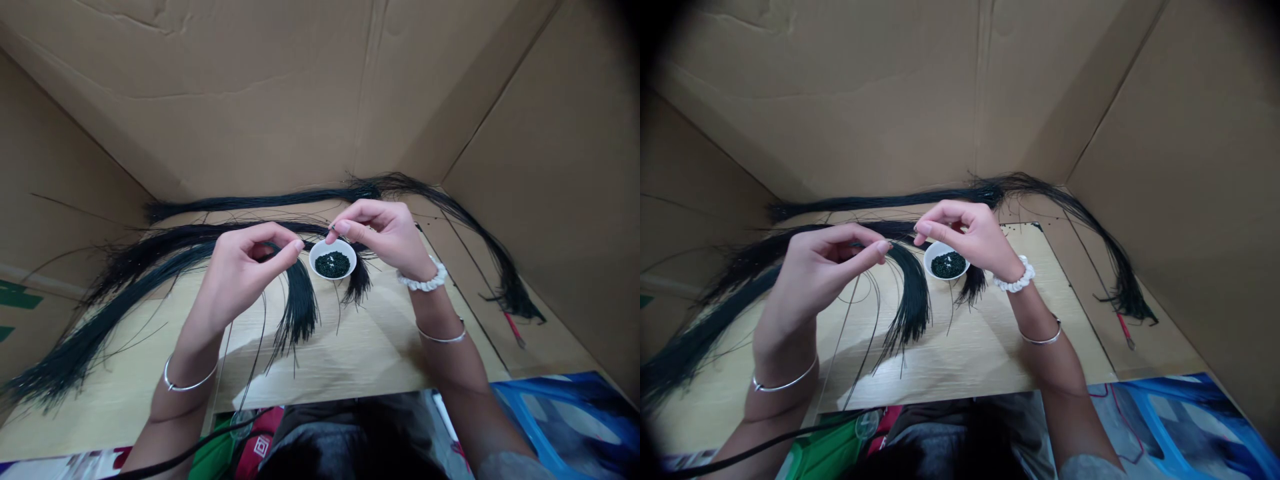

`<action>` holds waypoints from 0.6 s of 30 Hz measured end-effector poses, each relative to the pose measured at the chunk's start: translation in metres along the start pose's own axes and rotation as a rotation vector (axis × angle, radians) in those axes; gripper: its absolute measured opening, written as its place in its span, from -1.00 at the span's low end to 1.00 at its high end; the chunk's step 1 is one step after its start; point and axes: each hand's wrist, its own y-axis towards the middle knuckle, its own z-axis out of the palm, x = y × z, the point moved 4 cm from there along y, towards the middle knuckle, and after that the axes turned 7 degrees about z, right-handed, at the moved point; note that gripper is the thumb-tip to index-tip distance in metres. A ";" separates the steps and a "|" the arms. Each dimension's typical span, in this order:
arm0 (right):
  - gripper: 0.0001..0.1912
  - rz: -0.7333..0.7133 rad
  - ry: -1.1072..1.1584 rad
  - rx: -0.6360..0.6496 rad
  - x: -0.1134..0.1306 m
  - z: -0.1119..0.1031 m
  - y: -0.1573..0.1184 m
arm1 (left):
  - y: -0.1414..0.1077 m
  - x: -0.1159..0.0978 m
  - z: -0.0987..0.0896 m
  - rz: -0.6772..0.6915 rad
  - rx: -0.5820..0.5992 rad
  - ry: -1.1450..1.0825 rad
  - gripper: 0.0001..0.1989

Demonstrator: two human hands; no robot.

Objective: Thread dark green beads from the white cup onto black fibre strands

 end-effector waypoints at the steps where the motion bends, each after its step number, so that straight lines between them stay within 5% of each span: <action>1: -0.71 0.002 0.007 0.000 -0.001 0.000 0.000 | 0.000 0.000 0.000 0.002 0.001 -0.001 -0.84; 18: -0.76 0.032 0.092 0.035 -0.003 0.005 0.001 | -0.002 -0.003 -0.001 0.002 0.001 0.009 -0.87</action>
